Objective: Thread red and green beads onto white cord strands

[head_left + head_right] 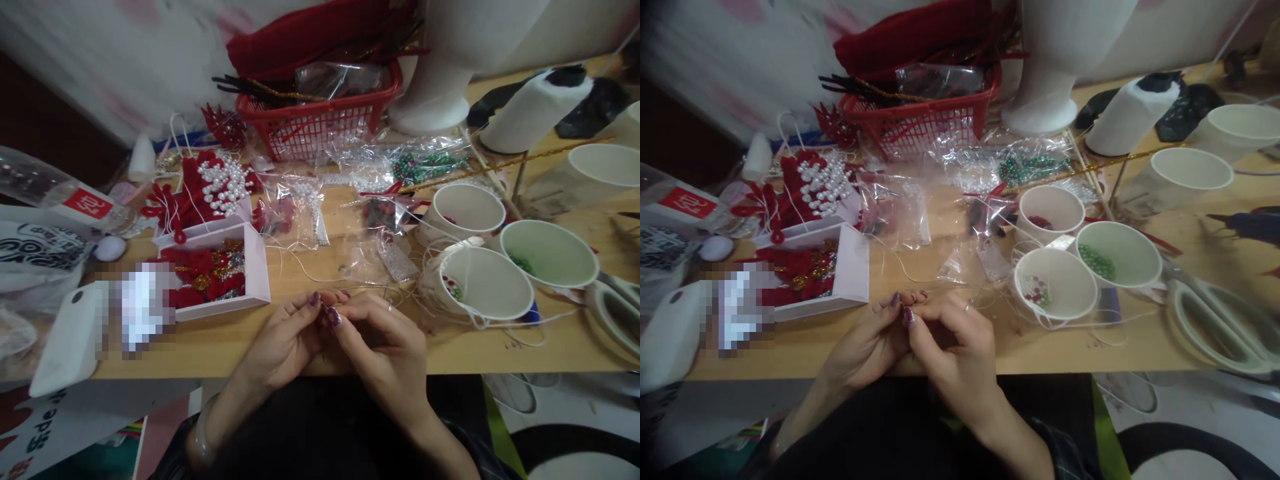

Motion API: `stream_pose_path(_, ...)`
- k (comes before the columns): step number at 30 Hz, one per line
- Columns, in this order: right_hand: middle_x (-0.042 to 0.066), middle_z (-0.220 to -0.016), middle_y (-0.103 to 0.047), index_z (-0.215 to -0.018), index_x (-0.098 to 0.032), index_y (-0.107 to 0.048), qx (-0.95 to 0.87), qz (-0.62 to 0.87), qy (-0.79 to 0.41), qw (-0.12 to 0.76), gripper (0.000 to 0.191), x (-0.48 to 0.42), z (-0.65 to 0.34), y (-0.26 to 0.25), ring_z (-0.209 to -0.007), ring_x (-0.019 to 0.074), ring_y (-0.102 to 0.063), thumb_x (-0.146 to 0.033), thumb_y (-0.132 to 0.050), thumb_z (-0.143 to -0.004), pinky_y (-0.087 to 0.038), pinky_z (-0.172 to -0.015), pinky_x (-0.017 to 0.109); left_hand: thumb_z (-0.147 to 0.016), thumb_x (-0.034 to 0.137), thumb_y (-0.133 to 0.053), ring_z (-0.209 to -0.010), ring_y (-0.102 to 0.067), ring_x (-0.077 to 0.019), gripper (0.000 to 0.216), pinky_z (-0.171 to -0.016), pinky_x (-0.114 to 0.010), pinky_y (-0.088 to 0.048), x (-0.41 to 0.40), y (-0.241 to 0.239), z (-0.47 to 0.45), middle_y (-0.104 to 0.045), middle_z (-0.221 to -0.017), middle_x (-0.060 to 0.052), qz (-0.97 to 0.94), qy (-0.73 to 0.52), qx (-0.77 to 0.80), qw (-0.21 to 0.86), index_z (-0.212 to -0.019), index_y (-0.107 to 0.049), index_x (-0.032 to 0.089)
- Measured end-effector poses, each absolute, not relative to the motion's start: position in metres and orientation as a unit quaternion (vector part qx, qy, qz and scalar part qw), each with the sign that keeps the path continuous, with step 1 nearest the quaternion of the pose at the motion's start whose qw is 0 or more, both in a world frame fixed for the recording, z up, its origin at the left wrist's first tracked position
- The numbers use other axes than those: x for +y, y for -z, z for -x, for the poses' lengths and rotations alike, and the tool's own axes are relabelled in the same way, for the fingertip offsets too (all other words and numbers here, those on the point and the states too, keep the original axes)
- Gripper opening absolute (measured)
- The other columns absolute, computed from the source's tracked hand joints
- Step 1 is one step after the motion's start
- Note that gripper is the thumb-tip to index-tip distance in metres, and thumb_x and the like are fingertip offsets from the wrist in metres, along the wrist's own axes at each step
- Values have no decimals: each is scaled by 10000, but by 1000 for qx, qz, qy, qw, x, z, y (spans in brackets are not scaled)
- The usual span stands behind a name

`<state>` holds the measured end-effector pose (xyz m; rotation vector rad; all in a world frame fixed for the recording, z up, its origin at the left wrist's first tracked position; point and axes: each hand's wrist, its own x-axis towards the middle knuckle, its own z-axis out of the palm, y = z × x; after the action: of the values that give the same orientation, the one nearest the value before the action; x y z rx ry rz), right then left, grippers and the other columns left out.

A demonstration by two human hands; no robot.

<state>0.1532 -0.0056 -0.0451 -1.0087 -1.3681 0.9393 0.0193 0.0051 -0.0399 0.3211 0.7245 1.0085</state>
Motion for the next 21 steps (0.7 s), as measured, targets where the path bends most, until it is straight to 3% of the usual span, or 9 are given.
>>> stream_pose_path(21,-21,-721,-684,-789,-176,-722,-574,435,-410,560,113,-6,-154,45,-710,94,-629,-103,-674,-861,-487,-690,221,-749,286,-830,-757,-655,-66,133,-758,-126,-521,5,42,-18,-750,-904,-29,-162,-478,340,793,-779,-789,163)
